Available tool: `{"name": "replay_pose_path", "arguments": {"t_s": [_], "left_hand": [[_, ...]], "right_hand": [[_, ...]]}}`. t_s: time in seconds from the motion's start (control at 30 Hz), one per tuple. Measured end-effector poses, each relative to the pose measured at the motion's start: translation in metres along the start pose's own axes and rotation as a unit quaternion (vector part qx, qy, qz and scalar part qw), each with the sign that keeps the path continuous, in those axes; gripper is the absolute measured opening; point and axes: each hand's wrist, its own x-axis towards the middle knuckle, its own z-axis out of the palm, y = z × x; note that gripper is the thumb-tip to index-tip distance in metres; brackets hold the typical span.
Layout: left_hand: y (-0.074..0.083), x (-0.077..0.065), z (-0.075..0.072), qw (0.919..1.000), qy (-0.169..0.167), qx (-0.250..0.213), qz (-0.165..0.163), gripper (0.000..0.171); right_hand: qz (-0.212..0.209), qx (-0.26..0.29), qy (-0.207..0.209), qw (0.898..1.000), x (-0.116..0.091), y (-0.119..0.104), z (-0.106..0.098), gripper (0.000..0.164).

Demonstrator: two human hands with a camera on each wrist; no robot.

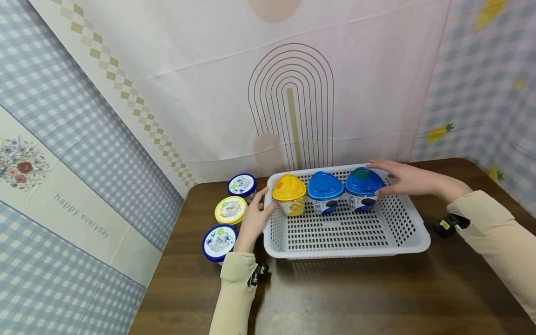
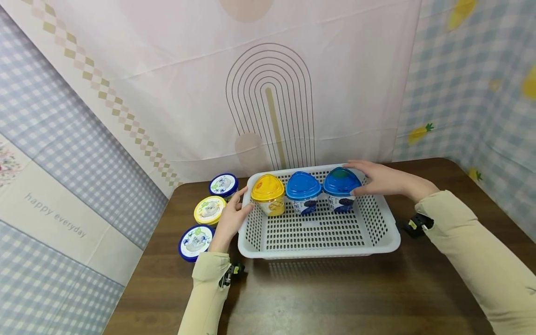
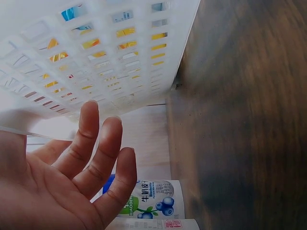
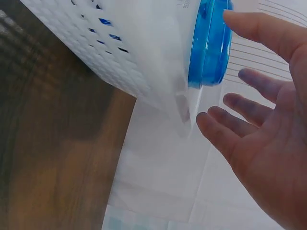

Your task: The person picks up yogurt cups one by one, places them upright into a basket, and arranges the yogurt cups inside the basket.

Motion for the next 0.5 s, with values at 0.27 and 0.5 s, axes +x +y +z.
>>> {"name": "replay_pose_path", "arguments": {"t_s": [0.27, 0.5], "left_hand": [[0.001, -0.001, 0.0, 1.0, -0.002, -0.002, 0.0, 0.06], [-0.001, -0.001, 0.001, 1.0, -0.002, -0.008, 0.0, 0.059]], "right_hand": [[0.019, -0.011, 0.061, 0.998, -0.018, 0.007, 0.003, 0.082], [0.037, 0.018, 0.086, 0.995, -0.031, 0.011, 0.015, 0.079]]}}
